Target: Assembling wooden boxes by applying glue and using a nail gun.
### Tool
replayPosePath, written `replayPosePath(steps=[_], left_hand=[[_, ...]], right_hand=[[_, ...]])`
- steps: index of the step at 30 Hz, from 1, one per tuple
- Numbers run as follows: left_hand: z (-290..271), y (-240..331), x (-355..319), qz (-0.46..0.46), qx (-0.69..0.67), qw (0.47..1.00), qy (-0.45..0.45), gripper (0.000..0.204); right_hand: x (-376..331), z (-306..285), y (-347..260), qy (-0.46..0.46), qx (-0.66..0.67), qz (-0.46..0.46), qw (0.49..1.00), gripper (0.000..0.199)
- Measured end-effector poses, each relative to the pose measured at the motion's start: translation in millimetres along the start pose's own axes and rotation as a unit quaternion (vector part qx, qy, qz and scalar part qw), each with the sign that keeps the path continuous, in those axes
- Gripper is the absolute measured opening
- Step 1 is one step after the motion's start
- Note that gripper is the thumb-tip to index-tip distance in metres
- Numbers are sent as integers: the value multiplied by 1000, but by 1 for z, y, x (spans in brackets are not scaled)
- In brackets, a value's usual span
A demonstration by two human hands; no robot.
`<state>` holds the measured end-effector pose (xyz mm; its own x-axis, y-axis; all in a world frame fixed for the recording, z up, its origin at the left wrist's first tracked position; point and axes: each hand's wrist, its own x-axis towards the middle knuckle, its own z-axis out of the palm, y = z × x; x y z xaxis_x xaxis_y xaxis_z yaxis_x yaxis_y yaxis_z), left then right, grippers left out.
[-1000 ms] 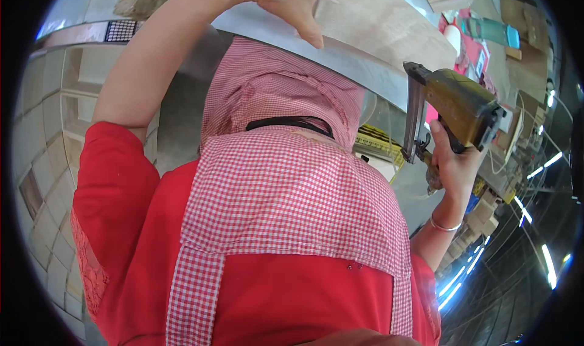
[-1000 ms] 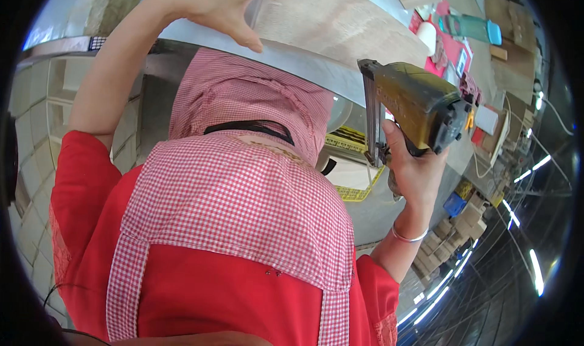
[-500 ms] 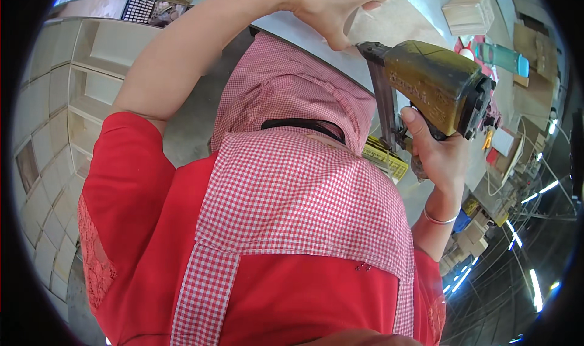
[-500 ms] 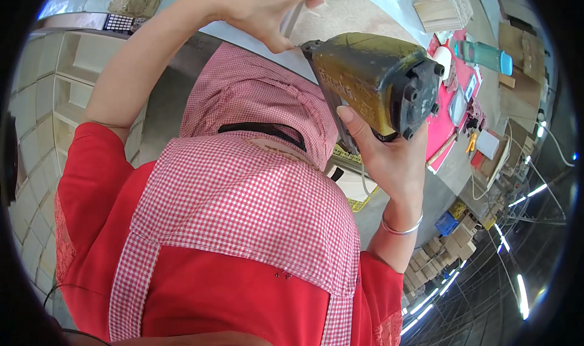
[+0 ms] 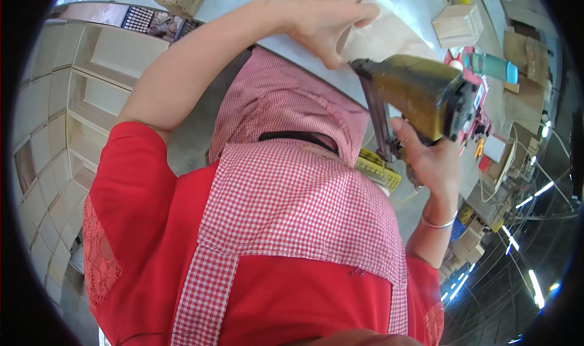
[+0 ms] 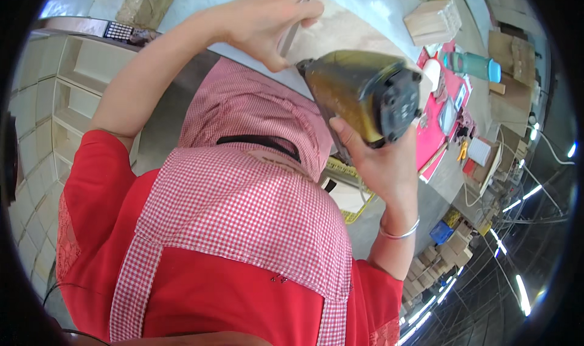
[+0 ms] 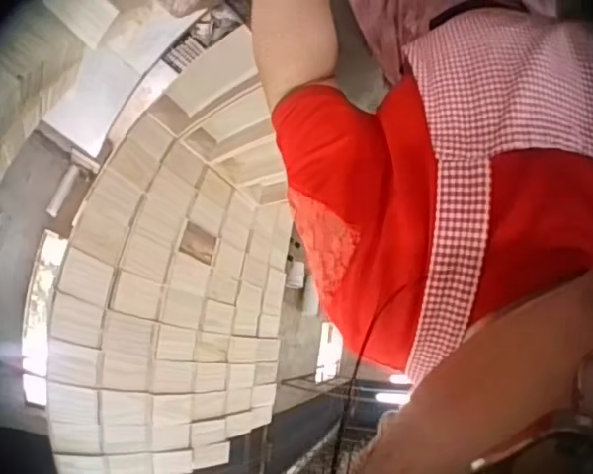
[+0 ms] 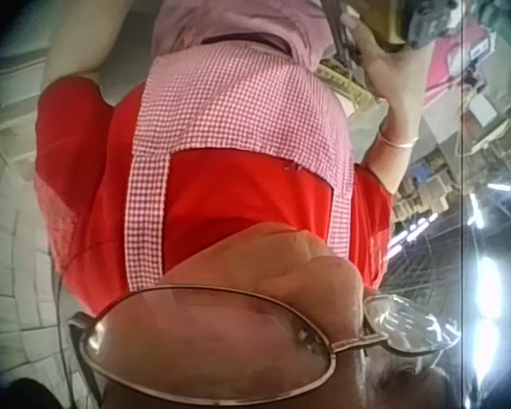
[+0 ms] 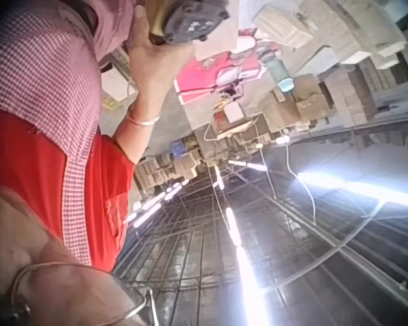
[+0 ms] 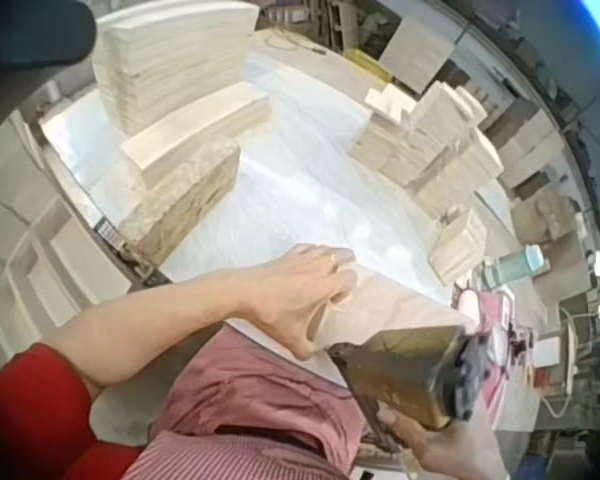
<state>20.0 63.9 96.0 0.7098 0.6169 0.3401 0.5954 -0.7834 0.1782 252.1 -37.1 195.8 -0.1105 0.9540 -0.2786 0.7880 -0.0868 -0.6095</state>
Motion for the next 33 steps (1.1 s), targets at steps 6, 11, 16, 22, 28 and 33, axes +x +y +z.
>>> replayPosePath(steps=[6, 11, 16, 22, 28, 33], left_hand=[[8, 11, -75, -186, -112, 973, 83, 99], [8, 81, -106, -346, -164, 920, 80, 95], [59, 85, -60, -240, -373, 883, 153, 49], [74, -92, 48, -336, -126, 880, 311, 35], [91, -201, 103, -353, -88, 921, 142, 30], [80, -196, 92, -323, -138, 925, 147, 31]], right_hand=[[-20, 0, 14, 37, 65, -39, 996, 41], [-28, -22, 49, 47, 42, -1, 998, 41], [-38, -36, 71, 139, 26, 20, 990, 39], [-60, -50, 112, 155, -19, 35, 987, 39], [-60, -42, 106, 128, 4, 46, 991, 41], [-46, -41, 85, 84, 52, 73, 992, 40]])
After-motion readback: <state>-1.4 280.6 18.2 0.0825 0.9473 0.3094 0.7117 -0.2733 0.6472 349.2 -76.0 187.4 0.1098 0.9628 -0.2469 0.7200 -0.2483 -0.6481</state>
